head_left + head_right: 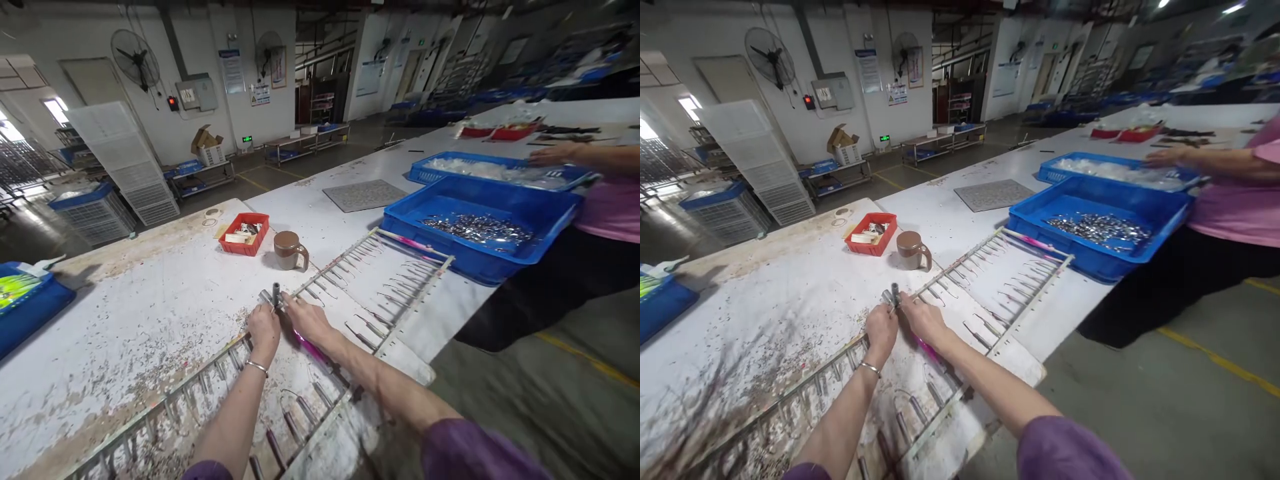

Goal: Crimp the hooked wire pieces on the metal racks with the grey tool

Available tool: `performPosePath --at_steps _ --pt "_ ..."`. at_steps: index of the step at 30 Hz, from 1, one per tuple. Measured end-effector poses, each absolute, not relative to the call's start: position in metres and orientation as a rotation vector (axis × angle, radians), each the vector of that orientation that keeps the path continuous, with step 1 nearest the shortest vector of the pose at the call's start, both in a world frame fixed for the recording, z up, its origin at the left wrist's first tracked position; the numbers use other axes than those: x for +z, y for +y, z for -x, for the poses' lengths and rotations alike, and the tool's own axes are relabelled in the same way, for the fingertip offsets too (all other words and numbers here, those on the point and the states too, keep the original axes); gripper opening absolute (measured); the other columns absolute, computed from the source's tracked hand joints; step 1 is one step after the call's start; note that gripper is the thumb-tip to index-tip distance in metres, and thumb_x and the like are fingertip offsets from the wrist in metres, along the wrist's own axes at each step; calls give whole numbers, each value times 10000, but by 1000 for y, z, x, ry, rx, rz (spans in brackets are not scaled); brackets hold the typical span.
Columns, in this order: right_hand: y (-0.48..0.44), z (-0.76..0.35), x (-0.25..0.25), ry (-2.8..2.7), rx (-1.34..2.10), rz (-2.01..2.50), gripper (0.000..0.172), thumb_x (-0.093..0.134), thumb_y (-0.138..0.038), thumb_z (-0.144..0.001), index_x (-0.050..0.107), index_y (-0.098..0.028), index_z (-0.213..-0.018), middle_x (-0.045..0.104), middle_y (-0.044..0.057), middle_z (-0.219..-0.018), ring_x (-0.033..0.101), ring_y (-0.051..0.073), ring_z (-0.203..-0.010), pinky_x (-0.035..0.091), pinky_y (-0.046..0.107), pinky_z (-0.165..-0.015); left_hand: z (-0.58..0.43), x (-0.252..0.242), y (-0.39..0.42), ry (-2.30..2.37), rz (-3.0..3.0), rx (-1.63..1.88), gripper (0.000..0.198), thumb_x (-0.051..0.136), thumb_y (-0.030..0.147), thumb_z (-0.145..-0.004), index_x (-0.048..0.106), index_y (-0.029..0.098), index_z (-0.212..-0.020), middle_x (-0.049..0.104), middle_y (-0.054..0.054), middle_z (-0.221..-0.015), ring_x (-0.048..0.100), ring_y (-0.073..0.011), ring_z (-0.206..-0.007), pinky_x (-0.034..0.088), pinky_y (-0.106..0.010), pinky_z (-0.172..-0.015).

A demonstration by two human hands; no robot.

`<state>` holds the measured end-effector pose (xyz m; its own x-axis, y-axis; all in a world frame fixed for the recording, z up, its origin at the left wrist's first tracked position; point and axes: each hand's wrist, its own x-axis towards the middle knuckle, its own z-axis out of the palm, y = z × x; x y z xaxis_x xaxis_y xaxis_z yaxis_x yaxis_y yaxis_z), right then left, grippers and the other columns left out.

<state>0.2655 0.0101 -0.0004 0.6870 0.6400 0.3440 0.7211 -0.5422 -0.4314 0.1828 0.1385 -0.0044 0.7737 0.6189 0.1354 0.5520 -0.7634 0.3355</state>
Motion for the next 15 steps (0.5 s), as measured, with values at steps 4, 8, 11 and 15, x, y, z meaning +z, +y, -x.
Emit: performPosePath --at_steps 4,8,11,15 --pt "13 -267 3 -985 -292 2238 502 404 -338 -1123 548 -253 -1596 812 110 -1133 771 244 -1005 607 337 -883 -183 -5 135 975 -2615 367 229 537 120 -953 750 157 -1024 774 -148 -1052 718 -285 -1091 498 -357 -935" --pt "12 -264 1 -1033 -271 2218 508 365 -326 -1133 537 -219 -1599 808 112 -1167 754 227 -1058 596 322 -930 -182 -5 134 1018 -2576 375 212 541 141 -956 743 156 -1017 774 -146 -1032 724 -287 -1068 503 -359 -926" --pt "11 -263 -3 -1076 -182 2290 439 466 -347 -1103 659 -260 -1487 823 78 -960 765 220 -874 598 289 -804 -181 -3 133 1025 -2580 344 213 542 130 -948 735 148 -1037 774 -157 -1041 720 -298 -1085 501 -371 -942" --pt "11 -265 -3 -982 -357 2140 483 389 -353 -1128 596 -253 -1553 808 99 -1152 759 221 -1006 602 314 -899 -181 3 133 1025 -2561 309 217 531 130 -965 727 133 -1059 777 -177 -1076 724 -304 -1087 500 -378 -947"
